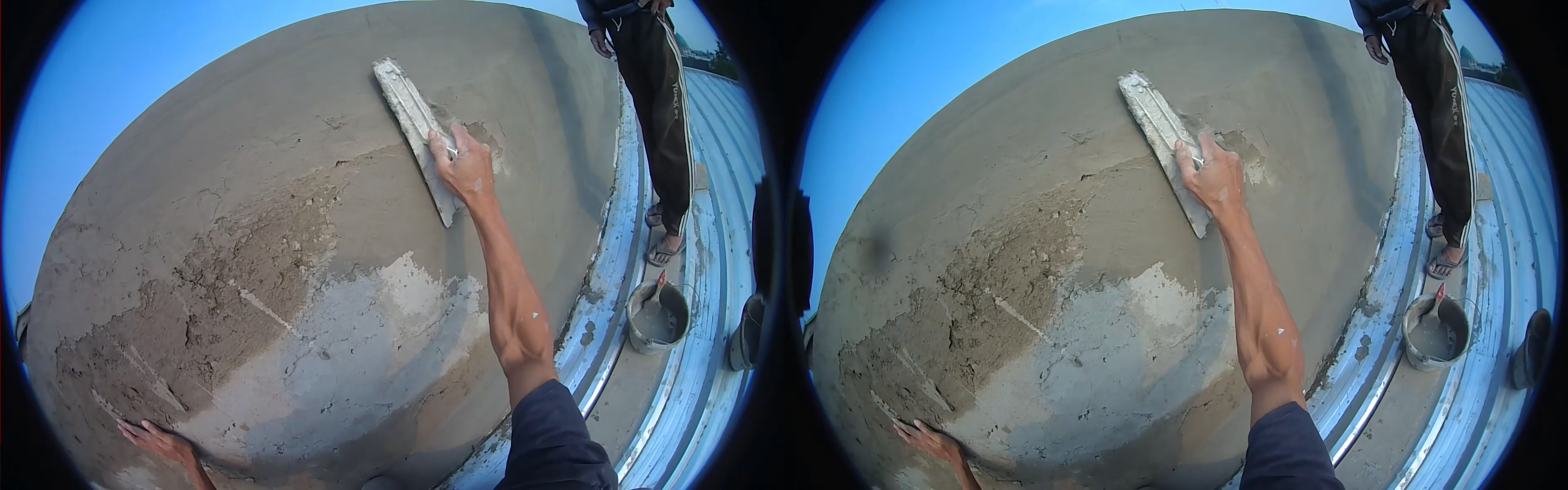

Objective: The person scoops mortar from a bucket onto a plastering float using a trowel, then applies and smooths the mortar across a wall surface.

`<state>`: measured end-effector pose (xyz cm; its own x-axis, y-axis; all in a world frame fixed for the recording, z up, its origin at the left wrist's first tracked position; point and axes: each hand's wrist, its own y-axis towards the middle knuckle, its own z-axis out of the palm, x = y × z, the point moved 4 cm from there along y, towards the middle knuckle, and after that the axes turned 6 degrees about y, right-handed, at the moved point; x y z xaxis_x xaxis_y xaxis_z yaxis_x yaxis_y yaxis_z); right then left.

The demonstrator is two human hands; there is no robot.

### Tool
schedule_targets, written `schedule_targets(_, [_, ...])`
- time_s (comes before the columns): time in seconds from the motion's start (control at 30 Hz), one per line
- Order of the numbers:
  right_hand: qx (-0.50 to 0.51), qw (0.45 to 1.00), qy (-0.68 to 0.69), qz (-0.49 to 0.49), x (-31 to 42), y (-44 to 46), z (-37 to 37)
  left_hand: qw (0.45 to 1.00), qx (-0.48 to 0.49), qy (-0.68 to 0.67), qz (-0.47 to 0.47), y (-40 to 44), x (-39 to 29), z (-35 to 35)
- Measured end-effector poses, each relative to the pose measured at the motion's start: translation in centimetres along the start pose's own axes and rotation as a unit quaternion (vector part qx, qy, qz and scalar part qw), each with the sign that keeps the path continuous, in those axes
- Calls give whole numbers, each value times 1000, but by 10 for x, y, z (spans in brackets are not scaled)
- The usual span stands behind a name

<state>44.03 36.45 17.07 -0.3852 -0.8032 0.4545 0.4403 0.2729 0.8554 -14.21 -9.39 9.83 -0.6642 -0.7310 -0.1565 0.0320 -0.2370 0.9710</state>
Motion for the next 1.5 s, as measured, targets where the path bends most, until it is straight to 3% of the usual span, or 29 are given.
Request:
schedule_targets(0.2, [250,955,105,119,91,-117,5,1000,12,-8,9,4,3,-7])
schedule_targets(0.23, [246,956,109,117,97,-127,-1,1000,16,-2,8,5,1,-9])
schedule_targets(0.3, [146,968,133,151,89,-132,-19,999,24,-28,12,5,-12,-17])
schedule_targets(0.37, [6,949,156,274,31,-118,-26,999,19,-25,10,4,-13,-18])
schedule_targets(0.4, [17,883,214,418,29,-99,-45,1000,14,-18,13,5,-14,-17])
schedule_targets(0.47, [-8,824,308,475,-20,-76,-41,1000,15,-13,3,6,-18,-20])
schedule_targets(0.57, [-10,812,302,499,-42,-50,-19,1000,16,-9,-14,6,-18,-18])
schedule_targets(0.73, [69,866,261,420,16,-27,-3,1000,29,5,-11,4,-21,-15])
schedule_targets(0.8, [109,912,215,331,50,-25,3,1000,6,-8,-7,5,-22,-16])
schedule_targets(0.93, [143,929,146,307,86,-36,17,1000,10,-28,-1,6,-22,-17])
schedule_targets(1.0, [129,971,102,173,99,-46,27,999,16,-28,-7,6,-24,-18])
schedule_targets(1.03, [130,976,75,157,121,-50,25,999,17,-29,-10,7,-24,-19])
schedule_targets(1.2, [138,968,138,159,177,-88,40,999,5,-38,-14,6,-25,-20])
schedule_targets(1.3, [148,944,196,219,195,-113,43,998,22,-41,-33,7,-26,-22])
schedule_targets(1.33, [207,826,382,359,194,-130,55,999,17,-42,-27,7,-24,-23])
schedule_targets(1.37, [253,649,543,470,200,-147,66,999,26,-32,-28,6,-18,-21])
schedule_targets(1.4, [250,646,548,469,207,-153,66,999,36,-20,-30,9,-16,-21])
schedule_targets(1.5, [-6,435,711,553,233,-143,27,999,42,1,-34,21,-23,-28])
